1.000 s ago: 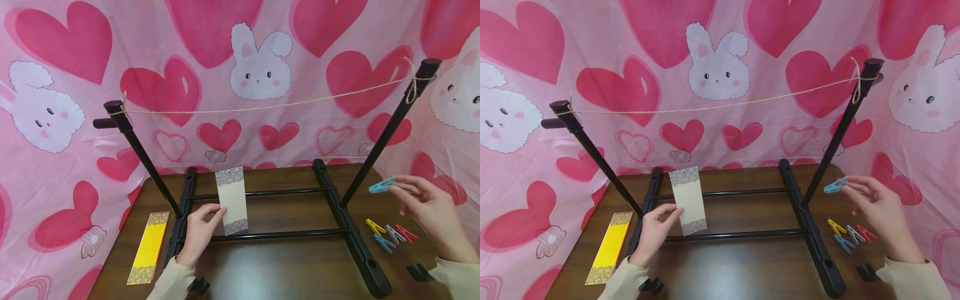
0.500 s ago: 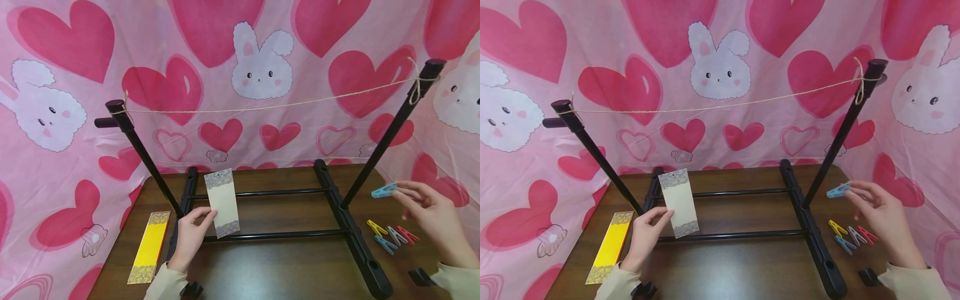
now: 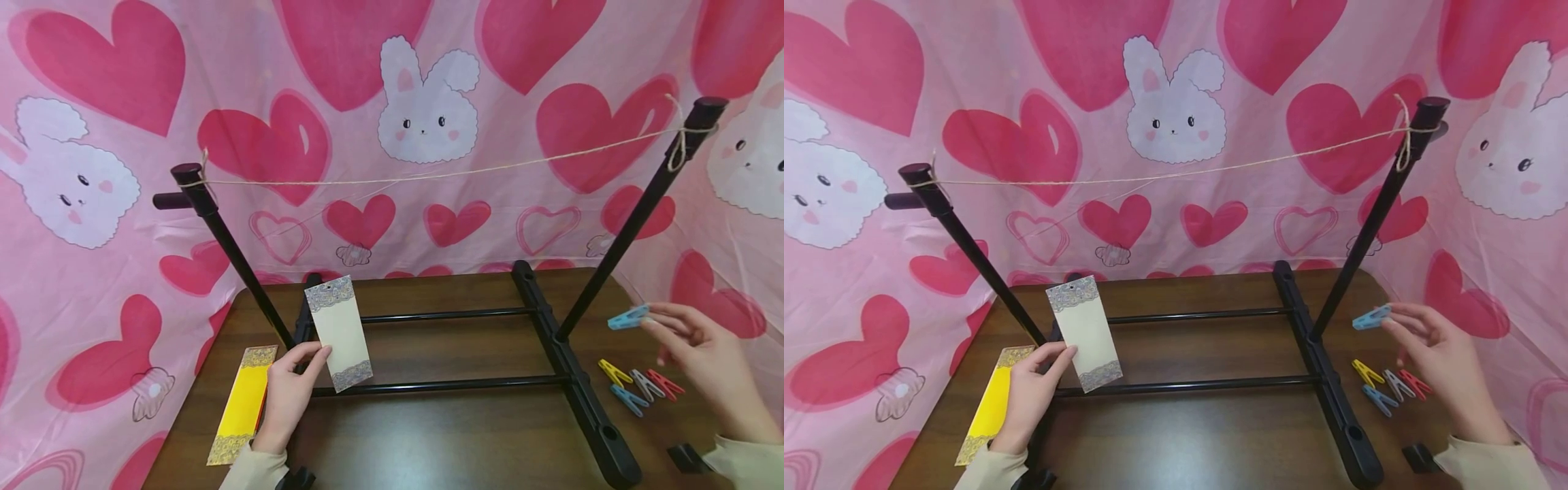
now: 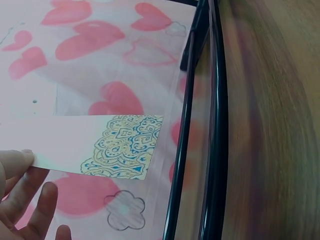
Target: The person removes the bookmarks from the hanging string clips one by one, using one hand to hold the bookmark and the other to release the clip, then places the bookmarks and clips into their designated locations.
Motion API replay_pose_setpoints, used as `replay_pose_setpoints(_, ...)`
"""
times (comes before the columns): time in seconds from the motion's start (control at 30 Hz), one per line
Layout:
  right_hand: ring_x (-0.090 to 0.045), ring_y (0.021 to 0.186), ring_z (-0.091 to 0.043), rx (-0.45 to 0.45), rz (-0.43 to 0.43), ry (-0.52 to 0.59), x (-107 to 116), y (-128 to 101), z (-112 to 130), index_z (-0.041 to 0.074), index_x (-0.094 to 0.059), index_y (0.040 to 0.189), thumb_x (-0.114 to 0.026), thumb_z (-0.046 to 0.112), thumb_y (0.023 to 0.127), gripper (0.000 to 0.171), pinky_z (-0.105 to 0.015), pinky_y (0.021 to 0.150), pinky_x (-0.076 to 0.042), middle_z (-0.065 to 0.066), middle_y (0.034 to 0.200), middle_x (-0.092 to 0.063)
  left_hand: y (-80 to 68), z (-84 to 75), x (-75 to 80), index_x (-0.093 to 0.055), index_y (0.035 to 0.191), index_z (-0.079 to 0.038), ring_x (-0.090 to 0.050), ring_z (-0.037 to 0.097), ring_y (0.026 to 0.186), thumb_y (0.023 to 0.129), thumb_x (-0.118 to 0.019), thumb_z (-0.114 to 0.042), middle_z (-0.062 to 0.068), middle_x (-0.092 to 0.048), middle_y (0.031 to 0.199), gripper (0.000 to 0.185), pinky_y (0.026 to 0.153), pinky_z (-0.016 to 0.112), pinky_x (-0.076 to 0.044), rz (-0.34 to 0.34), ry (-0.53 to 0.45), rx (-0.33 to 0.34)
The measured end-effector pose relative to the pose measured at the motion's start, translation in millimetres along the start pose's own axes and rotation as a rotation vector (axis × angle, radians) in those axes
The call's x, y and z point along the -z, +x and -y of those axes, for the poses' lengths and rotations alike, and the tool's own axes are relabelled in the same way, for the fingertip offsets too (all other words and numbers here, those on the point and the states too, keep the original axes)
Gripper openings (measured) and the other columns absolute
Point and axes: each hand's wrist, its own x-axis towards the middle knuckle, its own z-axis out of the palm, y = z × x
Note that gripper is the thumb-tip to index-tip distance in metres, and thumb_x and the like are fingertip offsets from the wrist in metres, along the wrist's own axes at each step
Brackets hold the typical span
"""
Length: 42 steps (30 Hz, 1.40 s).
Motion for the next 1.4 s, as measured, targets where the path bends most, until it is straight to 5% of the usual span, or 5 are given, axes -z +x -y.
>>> replay_pose_setpoints(0.7,-0.058,0.047,-0.013,-0.021,0.005,0.016,0,-4,-22,0.038,-0.067,0.115,-0.067,0.005,0.101,0.036,-0.021,0.043,-0.045,0.037,0.096,-0.069,-4.8,15.5,20.6,-0.080,0.112,-0.008,-0.064,0.002,0.086,0.096,-0.077,-0.020,0.009,-0.079,0.104,0.020,0.076,0.014,-0.052,-0.086,0.034,0.056)
replay_pose_setpoints(1.07,-0.062,0.053,-0.013,-0.138,0.025,-0.042,-1,-9,-32,0.042,-0.063,0.111,-0.069,0.015,0.101,0.029,-0.021,0.049,-0.050,0.042,0.093,-0.064,-7.8,19.6,30.8,-0.081,0.105,-0.006,-0.061,0.003,0.079,0.093,-0.080,-0.013,0.009,-0.078,0.095,0.014,0.071,0.014,-0.049,-0.154,0.036,0.023)
replay_pose_setpoints(1.4,-0.060,0.053,-0.004,-0.068,0.022,-0.003,1,-13,-40,0.035,-0.064,0.111,-0.070,0.005,0.099,0.033,-0.020,0.046,-0.045,0.037,0.093,-0.068,-12.6,19.3,38.8,-0.081,0.104,-0.005,-0.061,0.002,0.080,0.092,-0.081,-0.013,0.008,-0.078,0.093,0.015,0.071,0.016,-0.047,-0.178,0.065,0.084)
